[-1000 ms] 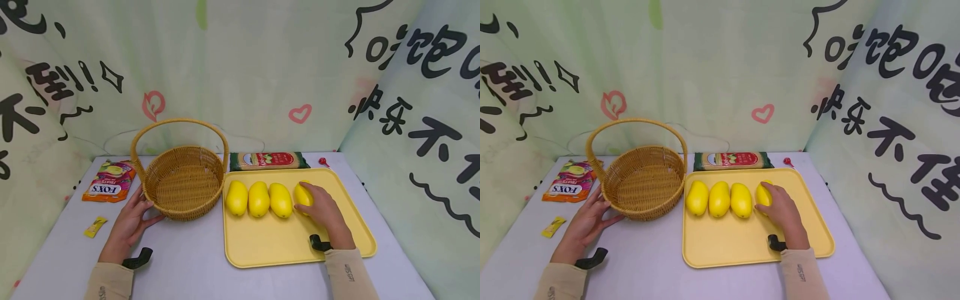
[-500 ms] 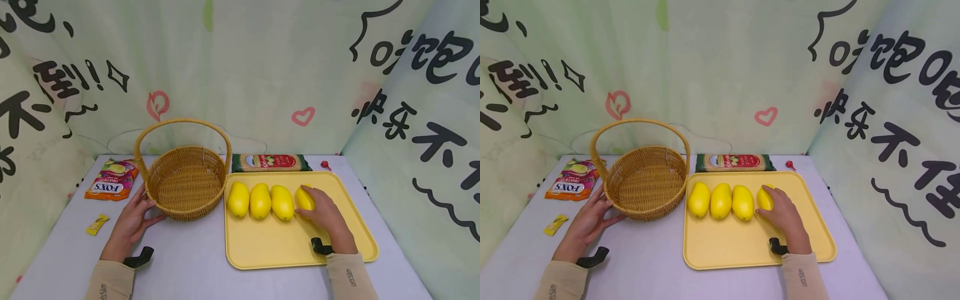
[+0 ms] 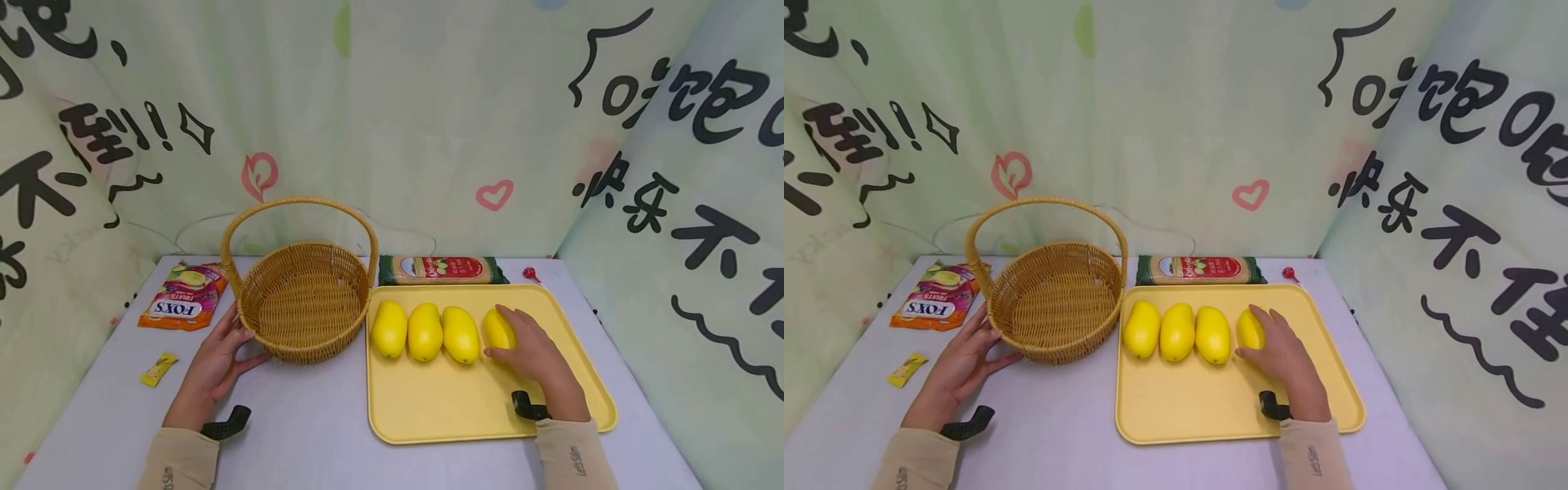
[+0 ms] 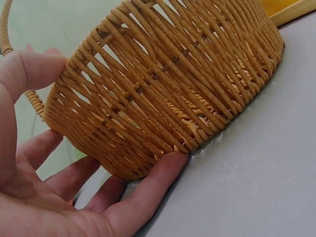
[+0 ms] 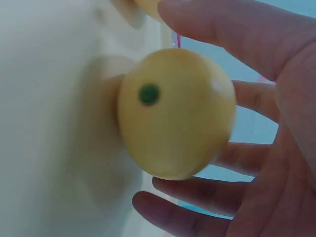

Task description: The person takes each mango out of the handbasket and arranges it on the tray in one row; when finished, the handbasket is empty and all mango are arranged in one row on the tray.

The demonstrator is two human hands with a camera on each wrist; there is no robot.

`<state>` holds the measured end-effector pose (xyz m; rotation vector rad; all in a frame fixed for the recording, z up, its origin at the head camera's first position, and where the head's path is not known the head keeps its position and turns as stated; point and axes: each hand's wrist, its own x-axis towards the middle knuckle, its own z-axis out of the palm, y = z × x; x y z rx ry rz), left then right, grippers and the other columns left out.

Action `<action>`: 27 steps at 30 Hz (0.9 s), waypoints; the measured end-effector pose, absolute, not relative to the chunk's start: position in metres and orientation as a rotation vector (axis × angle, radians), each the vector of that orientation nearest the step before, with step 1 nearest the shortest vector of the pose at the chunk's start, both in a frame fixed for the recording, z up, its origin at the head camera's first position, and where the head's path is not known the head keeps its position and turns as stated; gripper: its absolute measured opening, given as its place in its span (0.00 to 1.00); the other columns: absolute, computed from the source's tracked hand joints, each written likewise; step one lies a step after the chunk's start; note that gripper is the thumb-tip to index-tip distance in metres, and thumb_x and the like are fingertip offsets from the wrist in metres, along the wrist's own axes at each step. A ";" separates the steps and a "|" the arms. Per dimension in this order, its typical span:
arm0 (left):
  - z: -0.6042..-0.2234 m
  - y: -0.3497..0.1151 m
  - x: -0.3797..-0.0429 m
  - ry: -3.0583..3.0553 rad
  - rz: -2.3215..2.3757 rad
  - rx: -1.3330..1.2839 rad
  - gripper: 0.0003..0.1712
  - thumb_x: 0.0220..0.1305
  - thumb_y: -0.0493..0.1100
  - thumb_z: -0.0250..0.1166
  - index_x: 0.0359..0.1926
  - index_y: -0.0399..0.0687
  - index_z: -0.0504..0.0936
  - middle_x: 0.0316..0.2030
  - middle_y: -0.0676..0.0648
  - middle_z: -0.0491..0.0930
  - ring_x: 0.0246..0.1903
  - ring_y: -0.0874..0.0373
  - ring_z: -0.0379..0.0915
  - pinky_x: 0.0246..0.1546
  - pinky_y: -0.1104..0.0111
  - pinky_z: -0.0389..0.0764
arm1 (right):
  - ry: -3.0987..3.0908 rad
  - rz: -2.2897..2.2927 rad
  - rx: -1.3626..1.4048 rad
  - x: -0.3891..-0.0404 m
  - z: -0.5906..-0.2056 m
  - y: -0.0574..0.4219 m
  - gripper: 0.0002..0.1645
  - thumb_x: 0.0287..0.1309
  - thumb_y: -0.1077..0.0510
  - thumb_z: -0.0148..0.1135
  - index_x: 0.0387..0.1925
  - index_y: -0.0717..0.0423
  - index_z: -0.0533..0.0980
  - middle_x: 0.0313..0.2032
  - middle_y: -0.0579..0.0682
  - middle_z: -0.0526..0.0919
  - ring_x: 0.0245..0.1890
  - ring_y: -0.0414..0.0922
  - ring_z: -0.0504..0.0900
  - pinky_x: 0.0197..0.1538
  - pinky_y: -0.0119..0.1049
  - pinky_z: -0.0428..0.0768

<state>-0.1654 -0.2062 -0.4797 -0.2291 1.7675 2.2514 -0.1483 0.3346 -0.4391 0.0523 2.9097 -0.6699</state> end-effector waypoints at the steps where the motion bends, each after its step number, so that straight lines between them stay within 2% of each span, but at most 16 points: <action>1: -0.480 -0.206 -0.166 1.770 2.250 -0.233 0.43 0.83 0.42 0.51 0.83 0.86 0.43 0.87 0.55 0.38 0.82 0.45 0.49 0.67 0.40 0.75 | 2.913 -0.672 0.048 -0.147 -0.437 0.335 0.58 0.60 0.44 0.75 0.82 0.58 0.56 0.78 0.73 0.57 0.77 0.73 0.57 0.75 0.74 0.62; 9: -0.480 -0.201 -0.169 1.804 2.251 -0.276 0.44 0.82 0.41 0.52 0.83 0.84 0.44 0.87 0.54 0.42 0.82 0.44 0.50 0.66 0.39 0.76 | 2.973 -0.710 0.044 -0.144 -0.424 0.338 0.55 0.63 0.45 0.74 0.81 0.60 0.58 0.77 0.74 0.59 0.75 0.73 0.59 0.76 0.73 0.62; 11: -0.480 -0.200 -0.170 1.843 2.239 -0.285 0.44 0.81 0.41 0.52 0.84 0.82 0.45 0.87 0.53 0.43 0.81 0.44 0.52 0.65 0.41 0.79 | 3.040 -0.737 0.087 -0.143 -0.420 0.337 0.50 0.65 0.46 0.72 0.79 0.61 0.61 0.76 0.73 0.62 0.74 0.73 0.62 0.75 0.73 0.64; 14: -0.480 -0.199 -0.170 1.940 2.204 -0.299 0.43 0.81 0.41 0.53 0.85 0.75 0.46 0.86 0.50 0.46 0.80 0.44 0.56 0.61 0.47 0.85 | 3.210 -0.846 0.193 -0.141 -0.415 0.334 0.38 0.68 0.49 0.69 0.72 0.63 0.71 0.70 0.70 0.73 0.68 0.69 0.72 0.70 0.68 0.74; 15: -0.479 -0.199 -0.170 1.981 2.187 -0.307 0.43 0.81 0.41 0.54 0.86 0.73 0.46 0.86 0.49 0.47 0.79 0.45 0.57 0.59 0.50 0.86 | 3.276 -0.902 0.232 -0.140 -0.413 0.332 0.33 0.69 0.50 0.69 0.68 0.64 0.75 0.67 0.69 0.77 0.64 0.68 0.77 0.67 0.65 0.79; 17: -0.478 -0.198 -0.169 2.057 2.160 -0.353 0.42 0.80 0.43 0.55 0.86 0.69 0.48 0.85 0.49 0.51 0.75 0.51 0.63 0.56 0.58 0.89 | 3.381 -1.016 0.312 -0.137 -0.409 0.329 0.25 0.70 0.51 0.68 0.60 0.63 0.81 0.58 0.66 0.85 0.55 0.64 0.84 0.59 0.47 0.88; 18: -0.477 -0.197 -0.168 2.095 2.156 -0.381 0.41 0.80 0.43 0.55 0.86 0.67 0.50 0.84 0.48 0.53 0.73 0.53 0.65 0.54 0.61 0.90 | 3.418 -1.076 0.341 -0.135 -0.406 0.328 0.22 0.70 0.51 0.68 0.56 0.63 0.83 0.54 0.64 0.87 0.50 0.61 0.86 0.53 0.36 0.88; 20: -0.474 -0.194 -0.165 2.174 2.171 -0.459 0.38 0.80 0.45 0.56 0.85 0.62 0.56 0.81 0.48 0.61 0.67 0.60 0.70 0.50 0.68 0.90 | 3.447 -1.175 0.391 -0.130 -0.402 0.324 0.19 0.70 0.50 0.68 0.50 0.62 0.86 0.47 0.61 0.90 0.43 0.54 0.87 0.45 0.19 0.82; 22: -0.471 -0.190 -0.162 2.297 2.186 -0.568 0.33 0.79 0.48 0.58 0.80 0.55 0.65 0.73 0.47 0.73 0.58 0.64 0.75 0.43 0.74 0.89 | 3.437 -1.248 0.412 -0.126 -0.398 0.321 0.17 0.70 0.49 0.68 0.45 0.60 0.87 0.41 0.58 0.90 0.38 0.44 0.85 0.39 0.10 0.71; 24: -0.466 -0.185 -0.159 2.456 2.178 -0.668 0.27 0.78 0.52 0.60 0.72 0.49 0.74 0.58 0.50 0.82 0.48 0.64 0.77 0.36 0.77 0.86 | 3.414 -1.297 0.404 -0.122 -0.393 0.318 0.17 0.70 0.48 0.69 0.40 0.59 0.87 0.36 0.57 0.90 0.34 0.36 0.80 0.36 0.12 0.72; 25: -0.463 -0.182 -0.158 2.540 2.165 -0.717 0.24 0.77 0.53 0.62 0.66 0.47 0.78 0.50 0.53 0.84 0.44 0.64 0.77 0.33 0.79 0.84 | 3.396 -1.318 0.396 -0.120 -0.391 0.316 0.16 0.70 0.48 0.69 0.39 0.59 0.87 0.35 0.56 0.90 0.32 0.34 0.79 0.35 0.14 0.73; 27: -0.457 -0.174 -0.154 2.704 2.116 -0.777 0.20 0.76 0.54 0.63 0.54 0.44 0.82 0.37 0.59 0.80 0.38 0.62 0.74 0.30 0.81 0.78 | 3.350 -1.369 0.371 -0.117 -0.387 0.311 0.16 0.70 0.49 0.69 0.37 0.58 0.86 0.31 0.52 0.88 0.30 0.33 0.77 0.34 0.18 0.75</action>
